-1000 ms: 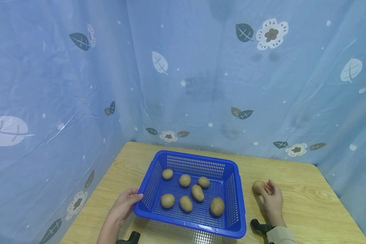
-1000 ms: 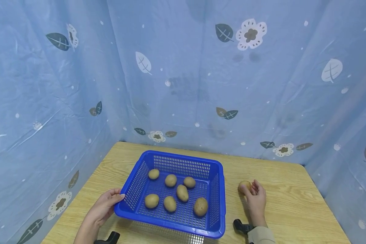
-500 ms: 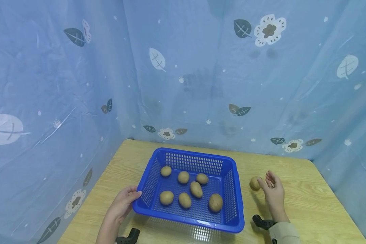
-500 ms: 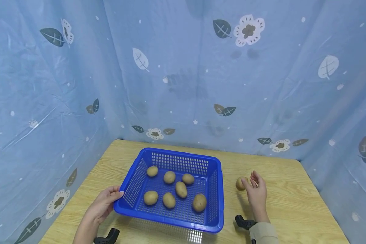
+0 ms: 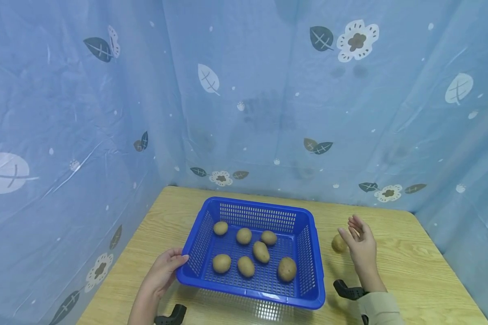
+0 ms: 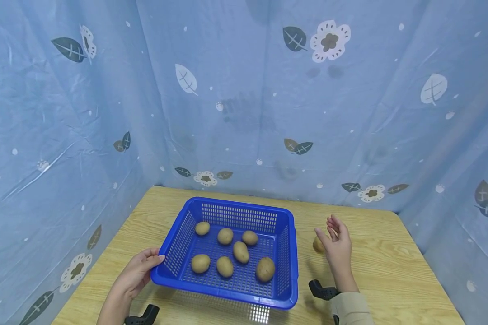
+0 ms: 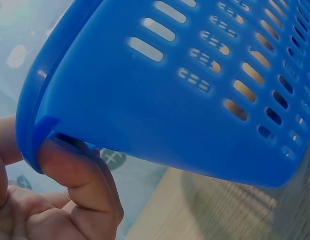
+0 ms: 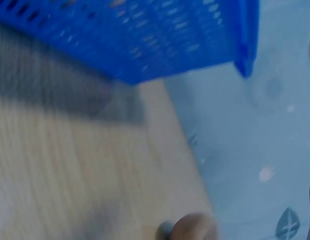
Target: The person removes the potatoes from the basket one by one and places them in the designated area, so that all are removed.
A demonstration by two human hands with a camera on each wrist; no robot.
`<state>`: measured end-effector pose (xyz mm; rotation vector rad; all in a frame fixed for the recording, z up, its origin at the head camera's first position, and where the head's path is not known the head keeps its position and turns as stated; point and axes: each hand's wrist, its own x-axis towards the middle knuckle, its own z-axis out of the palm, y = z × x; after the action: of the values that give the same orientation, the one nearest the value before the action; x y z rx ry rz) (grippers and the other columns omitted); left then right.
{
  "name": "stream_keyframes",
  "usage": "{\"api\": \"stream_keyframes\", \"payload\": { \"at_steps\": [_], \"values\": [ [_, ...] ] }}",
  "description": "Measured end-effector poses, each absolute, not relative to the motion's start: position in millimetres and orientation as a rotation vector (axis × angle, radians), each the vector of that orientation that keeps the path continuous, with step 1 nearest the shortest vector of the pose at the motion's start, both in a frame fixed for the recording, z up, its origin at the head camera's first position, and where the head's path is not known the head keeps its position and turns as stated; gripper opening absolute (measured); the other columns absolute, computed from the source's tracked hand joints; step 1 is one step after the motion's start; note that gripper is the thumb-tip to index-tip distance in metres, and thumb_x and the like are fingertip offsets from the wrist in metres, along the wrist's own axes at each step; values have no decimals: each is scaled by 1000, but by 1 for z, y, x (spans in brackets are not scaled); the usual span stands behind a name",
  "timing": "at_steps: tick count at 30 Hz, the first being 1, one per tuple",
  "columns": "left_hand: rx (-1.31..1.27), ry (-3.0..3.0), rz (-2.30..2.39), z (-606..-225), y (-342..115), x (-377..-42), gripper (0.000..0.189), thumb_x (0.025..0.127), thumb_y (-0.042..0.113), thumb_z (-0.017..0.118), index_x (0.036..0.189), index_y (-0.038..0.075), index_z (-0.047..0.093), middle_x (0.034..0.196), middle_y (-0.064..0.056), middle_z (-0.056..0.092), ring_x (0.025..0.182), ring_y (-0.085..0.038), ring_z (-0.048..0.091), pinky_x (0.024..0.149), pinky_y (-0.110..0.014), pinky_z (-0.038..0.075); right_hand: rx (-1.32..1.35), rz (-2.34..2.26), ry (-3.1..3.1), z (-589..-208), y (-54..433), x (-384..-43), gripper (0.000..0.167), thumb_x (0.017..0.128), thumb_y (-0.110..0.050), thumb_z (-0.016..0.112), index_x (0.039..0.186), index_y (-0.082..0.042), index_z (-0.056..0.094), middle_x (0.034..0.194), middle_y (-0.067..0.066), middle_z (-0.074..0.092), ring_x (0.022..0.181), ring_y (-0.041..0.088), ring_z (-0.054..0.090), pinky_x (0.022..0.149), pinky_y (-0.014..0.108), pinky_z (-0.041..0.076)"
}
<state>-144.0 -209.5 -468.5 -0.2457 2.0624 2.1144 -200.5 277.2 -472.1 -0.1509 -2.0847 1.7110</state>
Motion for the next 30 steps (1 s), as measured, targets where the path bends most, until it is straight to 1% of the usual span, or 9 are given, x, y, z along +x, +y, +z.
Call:
{"api": "stream_keyframes", "payload": {
  "at_steps": [3,9,12,16,20,26,30],
  "values": [
    [-257,2066,2113,-469,-209,-144,36,93,8,55,119,-12,41,92,-9,67,85,-18,66,74,-25,55,-117,1747,-2049,-463,271,-199,64,87,-6,66,143,-3,34,127,-2,45,120,10,42,101,11,36],
    [-243,2055,2114,-469,-210,-144,37,93,9,55,119,-12,40,91,-8,67,84,-18,66,73,-25,55,-37,1801,-2018,-446,259,-194,63,87,-4,66,141,0,35,125,-3,46,123,16,42,99,10,37],
    [-255,2049,2117,-470,-210,-144,36,93,9,55,118,-12,40,91,-8,67,84,-18,66,74,-25,55,-1,1806,-2011,-438,253,-192,62,87,-3,66,140,2,35,124,-4,47,122,14,43,98,9,38],
    [-241,2043,2122,-470,-210,-144,35,93,8,55,118,-12,40,90,-7,67,84,-18,66,74,-26,55,46,1820,-1990,-427,245,-189,61,86,-1,66,139,1,37,126,0,47,120,11,45,98,10,39],
    [-220,2028,2127,-471,-211,-144,36,93,8,55,118,-12,39,90,-7,67,84,-18,66,74,-26,55,110,1845,-1959,-418,239,-185,60,85,3,65,139,1,38,127,4,48,120,12,46,98,11,39],
    [-198,2012,2132,-471,-211,-144,37,93,8,54,119,-13,38,91,-8,67,84,-18,66,74,-26,55,194,1840,-1992,-407,230,-183,59,86,4,63,139,2,37,125,-2,48,119,9,47,98,11,39],
    [-205,2025,2131,-471,-211,-145,37,94,9,54,119,-13,38,91,-8,67,84,-17,66,75,-26,55,216,1807,-2065,-406,223,-183,60,87,1,63,141,0,36,126,-5,48,120,10,46,98,10,39]
  ]
}}
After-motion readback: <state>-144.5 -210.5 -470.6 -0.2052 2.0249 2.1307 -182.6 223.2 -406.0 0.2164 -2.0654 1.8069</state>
